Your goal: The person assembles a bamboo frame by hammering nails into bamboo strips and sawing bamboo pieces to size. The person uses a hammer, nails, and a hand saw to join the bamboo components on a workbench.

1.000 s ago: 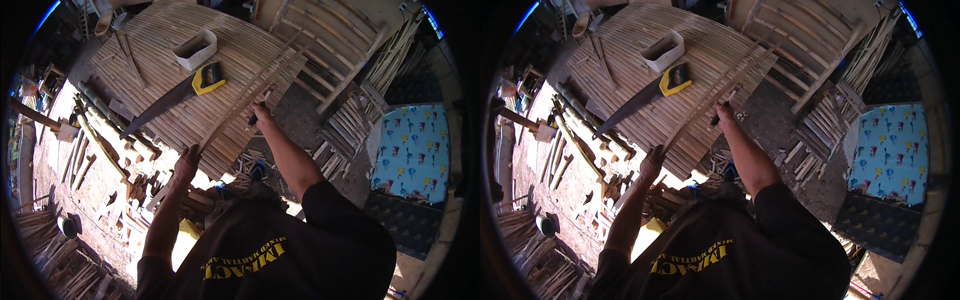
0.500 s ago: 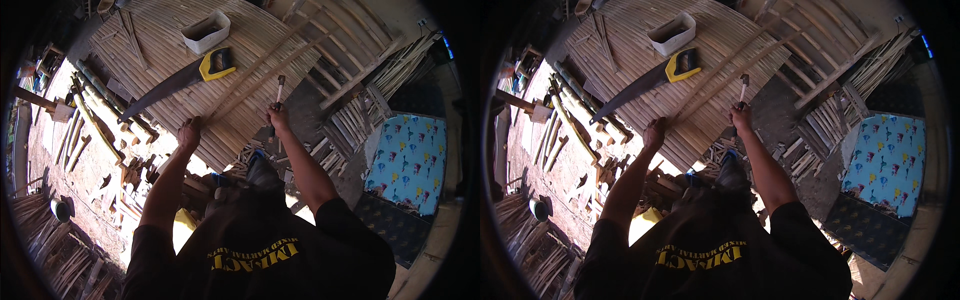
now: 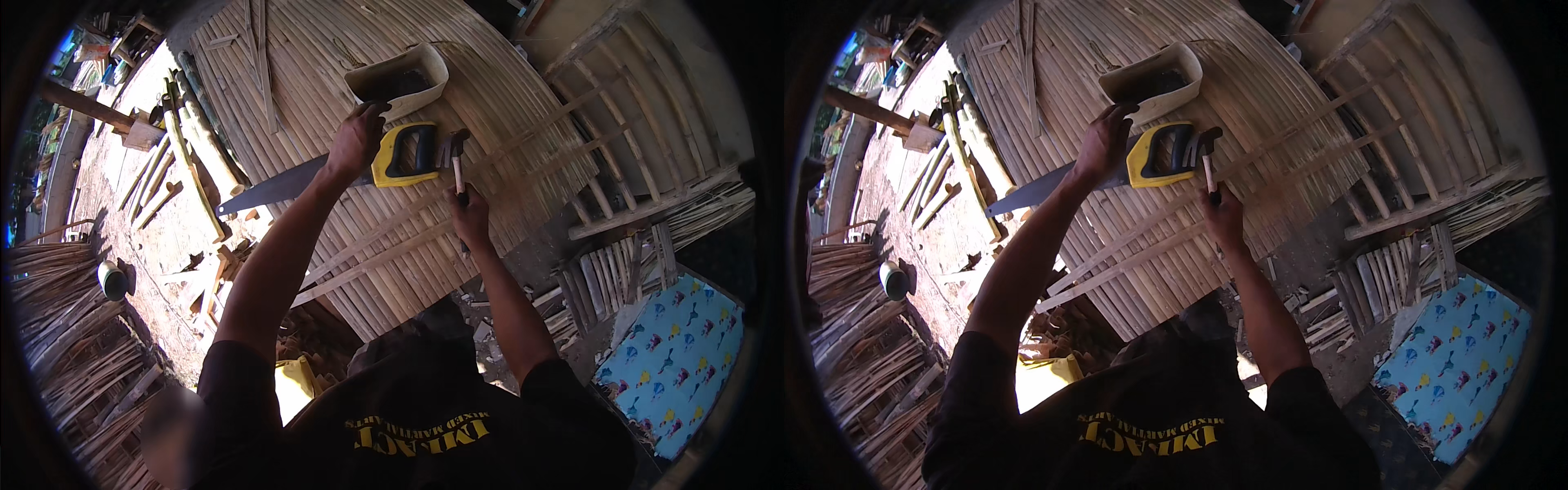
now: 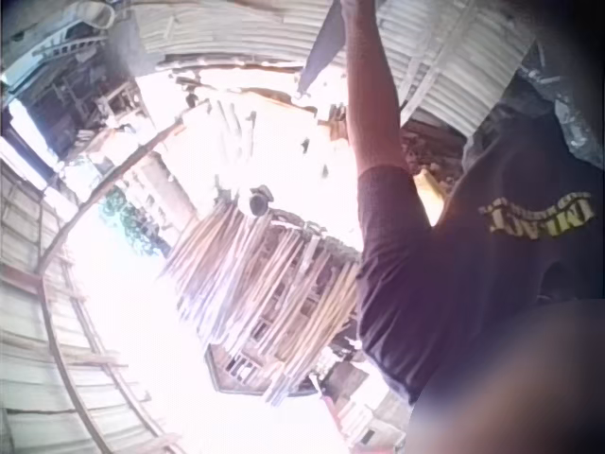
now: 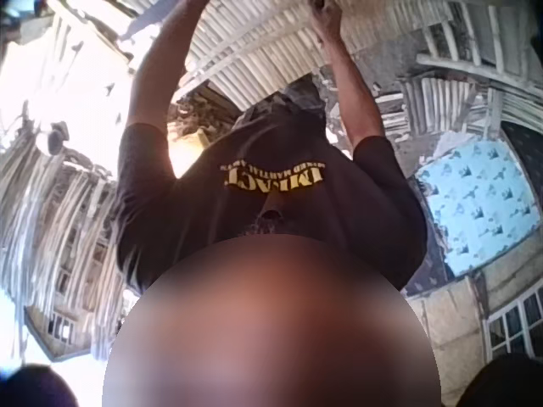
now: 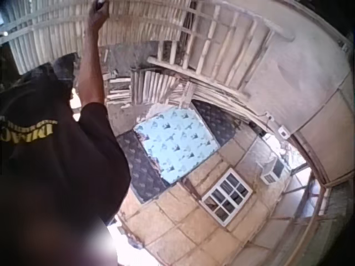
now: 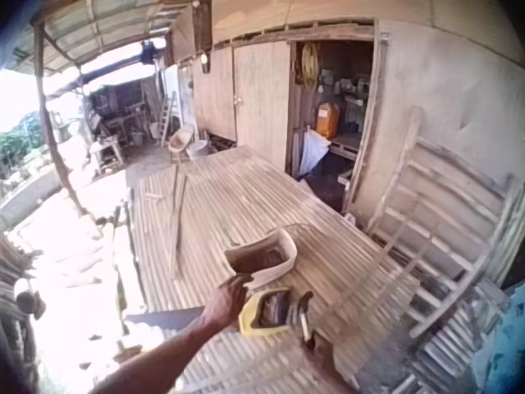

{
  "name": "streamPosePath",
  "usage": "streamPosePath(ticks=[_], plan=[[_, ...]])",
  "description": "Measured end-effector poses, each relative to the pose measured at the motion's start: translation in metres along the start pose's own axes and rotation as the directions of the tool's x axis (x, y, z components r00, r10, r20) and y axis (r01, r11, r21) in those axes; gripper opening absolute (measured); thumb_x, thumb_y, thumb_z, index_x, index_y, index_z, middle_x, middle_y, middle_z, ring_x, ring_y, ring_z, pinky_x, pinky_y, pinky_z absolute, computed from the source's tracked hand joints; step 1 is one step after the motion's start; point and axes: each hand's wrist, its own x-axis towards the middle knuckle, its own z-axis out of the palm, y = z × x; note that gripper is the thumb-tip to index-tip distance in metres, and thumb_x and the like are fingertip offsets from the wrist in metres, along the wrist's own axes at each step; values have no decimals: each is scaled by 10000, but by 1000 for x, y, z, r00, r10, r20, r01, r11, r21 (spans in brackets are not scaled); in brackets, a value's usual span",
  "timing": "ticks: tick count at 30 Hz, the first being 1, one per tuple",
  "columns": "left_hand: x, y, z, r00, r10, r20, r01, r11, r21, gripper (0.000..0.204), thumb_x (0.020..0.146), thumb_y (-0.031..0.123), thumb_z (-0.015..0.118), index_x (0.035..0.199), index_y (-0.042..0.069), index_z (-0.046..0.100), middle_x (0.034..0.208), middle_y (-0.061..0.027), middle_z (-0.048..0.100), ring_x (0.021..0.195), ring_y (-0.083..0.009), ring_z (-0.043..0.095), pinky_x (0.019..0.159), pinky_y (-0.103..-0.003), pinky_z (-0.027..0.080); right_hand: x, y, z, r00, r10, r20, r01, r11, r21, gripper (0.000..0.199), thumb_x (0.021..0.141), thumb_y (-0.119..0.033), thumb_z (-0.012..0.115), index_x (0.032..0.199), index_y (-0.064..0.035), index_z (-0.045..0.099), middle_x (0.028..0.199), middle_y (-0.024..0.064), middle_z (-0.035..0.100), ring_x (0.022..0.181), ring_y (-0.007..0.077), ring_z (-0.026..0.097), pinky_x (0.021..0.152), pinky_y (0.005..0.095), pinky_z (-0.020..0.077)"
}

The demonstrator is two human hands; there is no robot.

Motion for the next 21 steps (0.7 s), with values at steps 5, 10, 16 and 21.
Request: streamPosePath(ticks=[5,10,16,21], plan=[[123,-73,46,865,-218,453,9,907,420,221,929,104,567,1088,34,704,1075,-233,696,1019,-407,673,841,-469,562,36,26,12,991,108,81,-109,994,6,260,942,-291,698,968,-34,668,775,104,658,700,203,636,660,365,500],[136,-95,69,739,-413,532,-23,774,633,251,915,139,549,1063,42,727,1063,-230,714,1057,-371,691,834,-487,579,35,44,7,993,26,119,-23,999,-30,295,943,-325,698,981,-35,659,772,120,645,693,243,634,644,381,498],[135,-45,39,763,-382,522,-56,765,641,294,880,117,560,1135,71,697,1016,-199,726,974,-376,704,816,-467,586,40,51,11,984,102,147,-106,994,18,330,957,-364,678,964,-35,659,705,92,635,634,227,620,614,365,491],[77,-15,-18,943,-246,224,247,969,26,238,1000,190,542,1179,60,629,933,-126,748,872,-193,742,743,-319,584,37,38,8,992,78,100,-87,992,93,360,962,-406,678,965,-49,632,692,-6,538,618,102,501,581,299,432]])
